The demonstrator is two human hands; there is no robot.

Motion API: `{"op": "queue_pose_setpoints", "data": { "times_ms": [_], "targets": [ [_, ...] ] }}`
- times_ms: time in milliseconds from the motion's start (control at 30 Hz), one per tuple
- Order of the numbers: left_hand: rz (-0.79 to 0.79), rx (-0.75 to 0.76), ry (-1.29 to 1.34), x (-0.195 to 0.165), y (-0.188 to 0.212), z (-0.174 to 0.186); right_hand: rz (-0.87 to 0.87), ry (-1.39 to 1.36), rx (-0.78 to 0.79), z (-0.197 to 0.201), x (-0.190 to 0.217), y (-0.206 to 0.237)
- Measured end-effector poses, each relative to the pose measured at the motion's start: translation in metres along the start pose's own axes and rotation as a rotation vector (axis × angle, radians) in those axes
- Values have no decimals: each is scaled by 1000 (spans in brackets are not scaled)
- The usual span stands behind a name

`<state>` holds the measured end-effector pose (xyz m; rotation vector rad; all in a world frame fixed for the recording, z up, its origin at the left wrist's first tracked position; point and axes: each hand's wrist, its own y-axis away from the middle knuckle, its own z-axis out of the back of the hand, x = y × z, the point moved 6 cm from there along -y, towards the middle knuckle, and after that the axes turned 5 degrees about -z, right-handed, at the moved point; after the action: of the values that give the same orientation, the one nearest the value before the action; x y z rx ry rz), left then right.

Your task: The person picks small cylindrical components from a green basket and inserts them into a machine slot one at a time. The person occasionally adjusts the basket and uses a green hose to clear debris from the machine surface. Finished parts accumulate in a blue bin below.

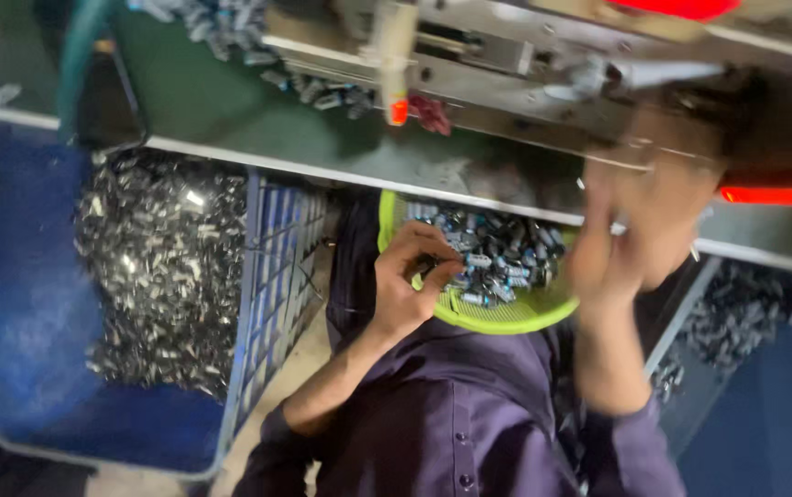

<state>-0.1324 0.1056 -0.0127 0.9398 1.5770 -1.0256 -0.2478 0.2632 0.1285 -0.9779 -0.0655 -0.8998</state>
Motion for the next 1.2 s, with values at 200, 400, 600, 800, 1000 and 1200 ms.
{"op": "queue_pose_setpoints", "data": {
  "times_ms": [200, 400, 600, 800, 1000, 1200],
  "targets": [
    [60, -19, -12, 5, -2, -1, -387, -394, 413, -59, 9, 116],
    [88, 112, 0, 3, -8, -10, -325, -356, 391, -50, 0, 126],
    [-78, 157, -165, -14, -19, -10, -324, -481, 300, -51, -7, 130],
    [32, 14, -173, -13, -10, -9, -629, -699, 208, -63, -42, 157],
    [-185, 195, -251, -34, -7, -26, -420, -704, 61, -12, -65, 99],
    [-216, 409, -174, -47, -5, -46, -106, -399, 13, -17, -53, -11]
  ]
}}
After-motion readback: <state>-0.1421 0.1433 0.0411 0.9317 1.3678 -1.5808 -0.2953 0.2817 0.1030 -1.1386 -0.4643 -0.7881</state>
